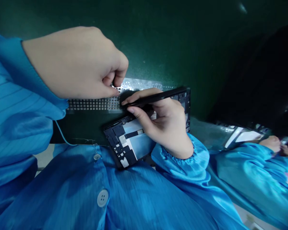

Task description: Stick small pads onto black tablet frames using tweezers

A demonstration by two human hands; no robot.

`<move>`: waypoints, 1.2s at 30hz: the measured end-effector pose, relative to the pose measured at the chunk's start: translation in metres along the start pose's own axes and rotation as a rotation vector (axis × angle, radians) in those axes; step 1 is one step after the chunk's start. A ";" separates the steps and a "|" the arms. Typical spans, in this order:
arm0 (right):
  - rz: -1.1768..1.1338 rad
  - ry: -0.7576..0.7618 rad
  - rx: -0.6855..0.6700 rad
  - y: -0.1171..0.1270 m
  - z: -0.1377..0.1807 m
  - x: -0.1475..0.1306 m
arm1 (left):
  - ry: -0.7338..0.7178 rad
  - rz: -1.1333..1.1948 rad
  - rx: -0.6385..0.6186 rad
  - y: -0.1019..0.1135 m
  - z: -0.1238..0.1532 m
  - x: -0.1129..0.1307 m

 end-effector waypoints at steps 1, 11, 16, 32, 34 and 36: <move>-0.053 -0.010 -0.004 0.001 -0.001 0.001 | 0.005 -0.007 -0.002 0.000 -0.001 -0.001; -0.587 -0.236 0.811 0.073 0.158 0.061 | 0.051 -0.182 0.345 -0.037 0.060 0.060; -0.436 -0.303 0.865 0.057 0.218 0.076 | -0.034 -0.274 0.294 -0.063 0.059 0.107; -0.034 -0.197 0.744 0.046 0.203 0.064 | -0.004 -0.117 0.202 -0.073 0.051 0.090; 0.103 -0.188 0.741 0.049 0.206 0.057 | -0.014 -0.114 0.207 -0.071 0.051 0.090; 0.140 -0.174 0.892 0.057 0.225 0.051 | -0.051 -0.118 0.225 -0.070 0.051 0.093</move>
Point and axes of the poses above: each hand's wrist, its own z-axis away from the middle knuckle, its own y-axis out of the back of the hand, x = y × z, the point moved 8 cm from there along -z, towards the middle knuckle, and after that the axes turned 11 degrees about -x, right-handed, at the moved point
